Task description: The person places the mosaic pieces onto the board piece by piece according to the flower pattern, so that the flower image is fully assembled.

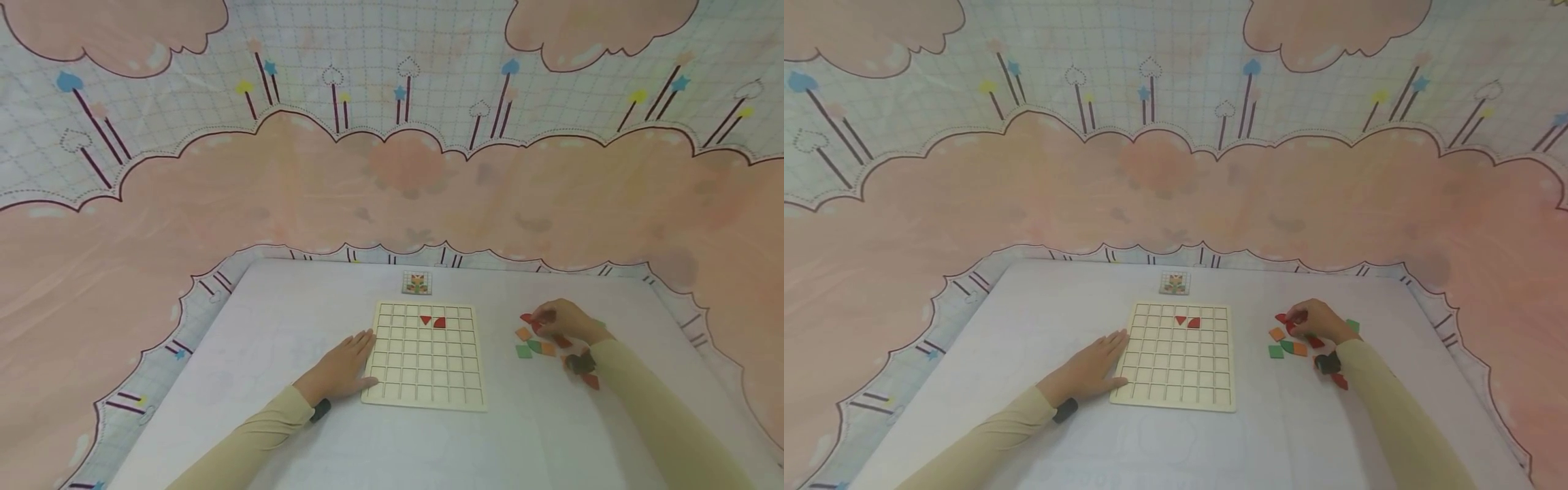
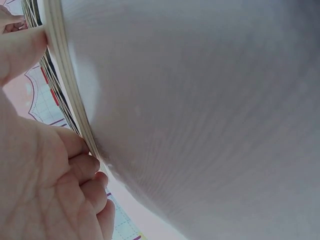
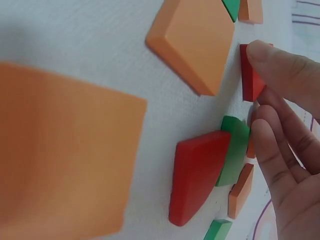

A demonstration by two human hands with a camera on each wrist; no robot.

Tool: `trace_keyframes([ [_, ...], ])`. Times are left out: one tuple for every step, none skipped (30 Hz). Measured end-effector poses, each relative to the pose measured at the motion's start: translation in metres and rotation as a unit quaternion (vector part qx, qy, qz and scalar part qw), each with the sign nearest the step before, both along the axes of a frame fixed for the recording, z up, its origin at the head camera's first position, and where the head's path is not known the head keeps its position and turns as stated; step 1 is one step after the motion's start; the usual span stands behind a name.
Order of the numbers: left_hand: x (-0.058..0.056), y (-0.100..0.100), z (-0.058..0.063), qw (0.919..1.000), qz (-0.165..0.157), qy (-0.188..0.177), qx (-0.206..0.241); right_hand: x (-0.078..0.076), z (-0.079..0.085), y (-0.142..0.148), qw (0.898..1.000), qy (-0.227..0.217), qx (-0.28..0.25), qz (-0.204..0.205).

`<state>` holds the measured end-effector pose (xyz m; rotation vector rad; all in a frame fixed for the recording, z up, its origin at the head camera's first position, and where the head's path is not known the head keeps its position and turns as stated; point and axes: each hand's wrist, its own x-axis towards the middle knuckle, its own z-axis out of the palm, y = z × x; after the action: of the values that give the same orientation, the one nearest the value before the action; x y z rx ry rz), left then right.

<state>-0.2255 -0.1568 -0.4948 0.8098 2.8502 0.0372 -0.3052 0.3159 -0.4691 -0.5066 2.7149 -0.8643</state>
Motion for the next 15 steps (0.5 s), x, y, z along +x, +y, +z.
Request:
trace_keyframes([
  [0.0000,0.0000,0.0002,1.0000,0.000,0.001,-0.001,-0.0001,0.0002,-0.0007,1.000,0.002,0.001,0.002],
  [0.0000,0.0000,0.0002,1.0000,0.000,0.001,-0.002,-0.0001,0.0004,-0.0014,1.000,0.004,0.003,0.003],
  [0.0000,0.0000,0.0004,1.0000,0.000,0.002,-0.005,-0.0003,0.0003,-0.0018,1.000,0.007,0.006,0.005],
  [0.0002,0.0000,0.0007,1.0000,0.000,0.003,-0.005,-0.0007,-0.0001,-0.0020,1.000,0.008,0.008,0.001],
  [0.0004,0.0000,0.0011,1.0000,0.000,0.003,-0.006,-0.0009,-0.0003,-0.0020,1.000,0.007,0.010,0.000],
  [0.0007,0.0000,0.0014,1.0000,-0.001,0.003,-0.005,-0.0010,-0.0004,-0.0019,1.000,0.004,0.011,-0.003],
  [0.0010,0.0000,0.0018,1.0000,-0.001,0.004,-0.004,-0.0012,-0.0006,-0.0014,1.000,0.000,0.012,-0.004],
  [0.0012,-0.0001,0.0020,1.0000,-0.003,0.003,-0.004,-0.0013,-0.0009,-0.0009,1.000,-0.006,0.013,-0.009],
  [0.0013,0.0000,0.0023,1.0000,-0.003,0.002,-0.004,-0.0015,-0.0013,-0.0001,1.000,-0.014,0.013,-0.015],
  [0.0014,0.0000,0.0026,1.0000,-0.004,0.001,-0.003,-0.0015,-0.0015,0.0005,0.999,-0.022,0.010,-0.022],
  [0.0014,0.0000,0.0027,1.0000,-0.004,0.000,-0.003,-0.0016,-0.0016,0.0014,0.999,-0.027,0.010,-0.023],
  [0.0013,0.0000,0.0027,1.0000,-0.003,0.000,-0.004,-0.0018,-0.0020,0.0022,0.999,-0.029,0.010,-0.026],
  [0.0013,0.0002,0.0028,1.0000,-0.003,0.001,-0.007,-0.0017,-0.0021,0.0031,0.999,-0.030,0.011,-0.025],
  [0.0011,0.0003,0.0026,1.0000,-0.002,0.000,-0.008,-0.0016,-0.0023,0.0039,0.999,-0.030,0.011,-0.028],
  [0.0010,0.0004,0.0027,0.9999,-0.002,0.001,-0.010,-0.0016,-0.0024,0.0050,0.999,-0.026,0.012,-0.027],
])
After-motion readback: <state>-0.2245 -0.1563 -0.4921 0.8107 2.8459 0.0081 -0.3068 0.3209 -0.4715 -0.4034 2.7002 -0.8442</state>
